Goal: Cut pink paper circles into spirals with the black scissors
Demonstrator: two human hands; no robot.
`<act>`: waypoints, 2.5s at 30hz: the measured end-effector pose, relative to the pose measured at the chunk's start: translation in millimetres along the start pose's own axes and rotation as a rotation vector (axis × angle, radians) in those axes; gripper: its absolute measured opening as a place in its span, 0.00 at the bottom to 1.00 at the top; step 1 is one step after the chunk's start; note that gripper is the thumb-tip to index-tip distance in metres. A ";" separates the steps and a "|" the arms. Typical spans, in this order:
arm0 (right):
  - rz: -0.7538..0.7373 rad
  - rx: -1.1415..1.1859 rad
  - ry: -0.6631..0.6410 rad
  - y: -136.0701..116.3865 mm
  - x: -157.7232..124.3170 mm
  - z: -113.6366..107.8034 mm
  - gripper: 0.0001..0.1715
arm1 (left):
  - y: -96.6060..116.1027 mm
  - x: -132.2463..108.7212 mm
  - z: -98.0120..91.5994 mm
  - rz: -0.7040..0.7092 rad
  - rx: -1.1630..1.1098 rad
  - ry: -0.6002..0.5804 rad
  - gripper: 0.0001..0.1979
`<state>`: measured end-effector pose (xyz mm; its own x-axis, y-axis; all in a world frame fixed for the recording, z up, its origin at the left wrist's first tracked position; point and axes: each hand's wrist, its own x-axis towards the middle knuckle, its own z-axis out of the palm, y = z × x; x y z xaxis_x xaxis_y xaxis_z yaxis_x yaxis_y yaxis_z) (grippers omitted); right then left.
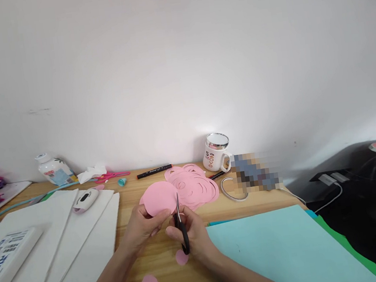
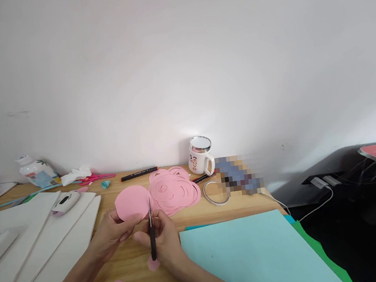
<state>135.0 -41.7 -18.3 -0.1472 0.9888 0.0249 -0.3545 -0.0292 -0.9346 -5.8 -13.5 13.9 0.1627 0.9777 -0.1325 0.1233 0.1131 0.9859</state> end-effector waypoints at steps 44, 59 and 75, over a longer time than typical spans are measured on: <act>0.029 -0.001 -0.024 3.2 -0.7 0.4 0.23 | 3.4 0.0 -1.2 0.005 -0.009 -0.005 0.15; 0.114 0.039 0.025 12.8 -2.4 0.7 0.21 | 6.9 0.1 0.8 -0.020 -0.104 0.013 0.18; 0.029 0.038 0.003 -1.3 -1.0 2.8 0.27 | -0.2 0.9 -3.5 -0.025 0.003 -0.005 0.19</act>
<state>133.0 -43.0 -16.2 -0.1550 0.9879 -0.0029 -0.3847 -0.0630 -0.9209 -9.1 -12.0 14.0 0.1648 0.9737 -0.1577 0.1306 0.1369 0.9819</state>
